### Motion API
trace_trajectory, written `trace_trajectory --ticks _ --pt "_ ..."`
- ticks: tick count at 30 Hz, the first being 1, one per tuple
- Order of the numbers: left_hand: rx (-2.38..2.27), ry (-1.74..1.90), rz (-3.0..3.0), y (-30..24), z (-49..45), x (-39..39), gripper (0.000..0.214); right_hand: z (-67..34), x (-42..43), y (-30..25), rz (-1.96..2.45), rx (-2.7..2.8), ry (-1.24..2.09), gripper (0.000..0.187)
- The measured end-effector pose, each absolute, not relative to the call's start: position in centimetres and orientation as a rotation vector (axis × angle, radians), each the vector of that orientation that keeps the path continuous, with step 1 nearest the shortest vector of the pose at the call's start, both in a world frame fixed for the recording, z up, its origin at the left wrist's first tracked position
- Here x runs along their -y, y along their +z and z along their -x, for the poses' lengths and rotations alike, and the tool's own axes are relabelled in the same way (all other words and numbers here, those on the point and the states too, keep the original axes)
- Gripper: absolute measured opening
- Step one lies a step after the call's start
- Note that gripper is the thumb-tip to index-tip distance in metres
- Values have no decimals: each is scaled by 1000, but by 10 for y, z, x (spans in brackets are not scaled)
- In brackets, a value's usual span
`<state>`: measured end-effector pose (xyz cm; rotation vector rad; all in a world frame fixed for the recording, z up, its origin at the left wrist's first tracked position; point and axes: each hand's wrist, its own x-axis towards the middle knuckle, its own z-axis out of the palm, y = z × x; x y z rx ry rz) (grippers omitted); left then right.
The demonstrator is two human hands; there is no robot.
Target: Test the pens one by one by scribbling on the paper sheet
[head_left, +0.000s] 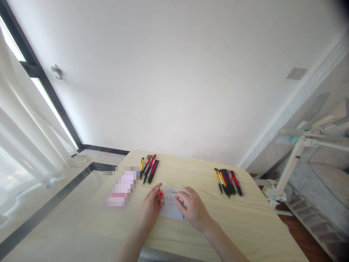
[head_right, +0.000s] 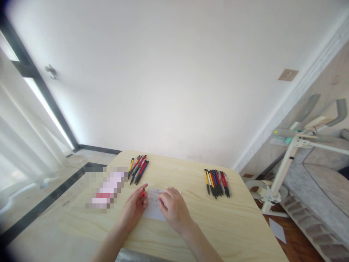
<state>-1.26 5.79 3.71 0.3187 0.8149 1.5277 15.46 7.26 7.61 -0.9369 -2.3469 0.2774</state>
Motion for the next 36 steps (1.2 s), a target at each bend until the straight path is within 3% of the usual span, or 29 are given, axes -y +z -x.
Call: trace_trajectory --ticks 24,36 --pt "-840 1461 -419 33 15 -56 43 -120 -62 69 922 1900 561 11" --pt "-819 1446 -460 33 14 -55 23 -111 -69 46 1039 1419 903 9"
